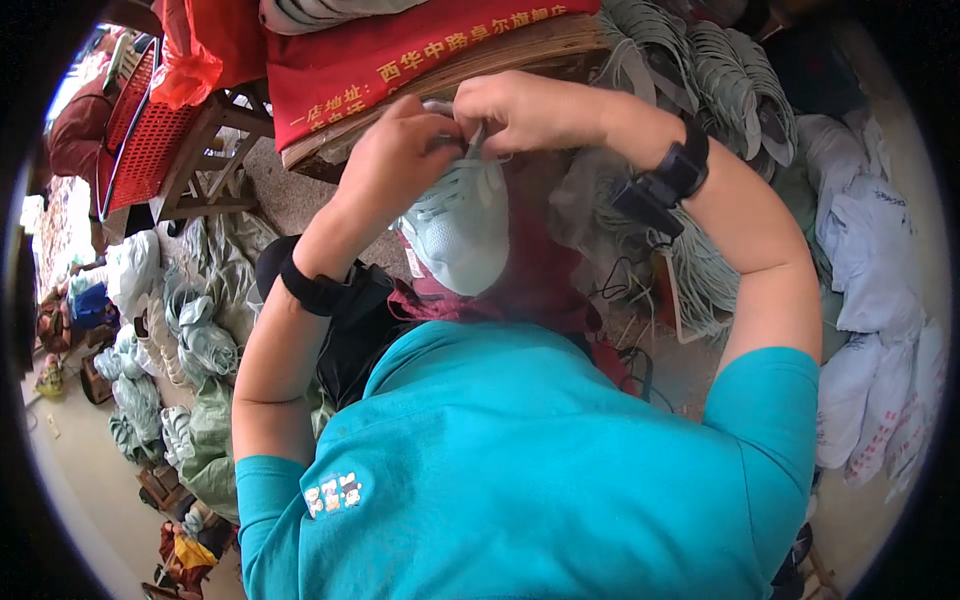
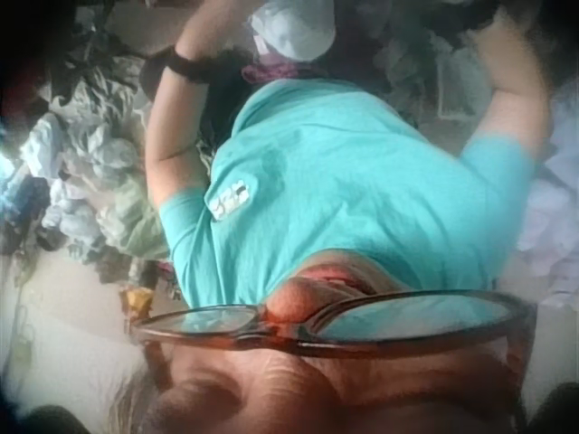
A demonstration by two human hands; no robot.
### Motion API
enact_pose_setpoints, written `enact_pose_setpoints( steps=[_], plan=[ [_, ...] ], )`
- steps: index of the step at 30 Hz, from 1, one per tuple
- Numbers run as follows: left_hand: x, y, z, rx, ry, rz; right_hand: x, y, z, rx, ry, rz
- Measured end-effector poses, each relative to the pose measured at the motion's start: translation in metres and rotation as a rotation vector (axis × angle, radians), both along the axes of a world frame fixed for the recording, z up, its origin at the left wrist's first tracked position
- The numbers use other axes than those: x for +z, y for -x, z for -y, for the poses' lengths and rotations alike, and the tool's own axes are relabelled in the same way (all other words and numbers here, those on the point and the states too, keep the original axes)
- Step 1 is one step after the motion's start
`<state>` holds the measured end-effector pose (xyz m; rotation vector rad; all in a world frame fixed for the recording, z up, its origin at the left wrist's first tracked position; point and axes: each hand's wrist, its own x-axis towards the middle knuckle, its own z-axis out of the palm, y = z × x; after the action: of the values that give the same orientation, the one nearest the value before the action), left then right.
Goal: The person threads shoelaces through the eyelets of a light-colored sneaker, pulling them tight and arranging them. They handle multiple shoes sequentially, picking up a new shoe from a pile and repeating the lacing process.
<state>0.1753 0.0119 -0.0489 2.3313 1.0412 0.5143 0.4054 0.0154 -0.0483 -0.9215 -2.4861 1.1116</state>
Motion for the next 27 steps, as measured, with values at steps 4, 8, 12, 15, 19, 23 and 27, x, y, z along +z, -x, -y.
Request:
enact_pose_setpoints(
  steps=[4, 8, 12, 15, 19, 23, 27],
  plan=[
    [-0.003, -0.005, -0.001, -0.086, -0.065, -0.129, -0.007, -0.002, 0.010, -0.022, -0.210, 0.009],
    [-0.006, -0.004, 0.001, -0.086, -0.107, -0.106, 0.007, -0.003, 0.013, -0.048, -0.011, -0.093],
    [-0.006, -0.005, -0.001, -0.100, -0.114, -0.109, -0.002, -0.001, 0.002, -0.003, -0.119, -0.106],
    [-0.009, -0.003, -0.001, -0.084, -0.099, -0.077, 0.002, 0.003, 0.003, -0.023, -0.117, -0.004],
    [-0.013, 0.003, 0.001, -0.045, -0.147, 0.082, 0.004, 0.010, 0.014, -0.170, -0.071, 0.027],
    [0.033, 0.044, -0.010, 0.047, 0.812, 0.697, 0.011, 0.008, 0.016, -0.162, -0.126, 0.012],
    [0.078, 0.059, 0.020, -0.190, 1.077, 0.962, 0.030, 0.038, 0.002, -0.179, 0.230, -0.179]
  ],
)
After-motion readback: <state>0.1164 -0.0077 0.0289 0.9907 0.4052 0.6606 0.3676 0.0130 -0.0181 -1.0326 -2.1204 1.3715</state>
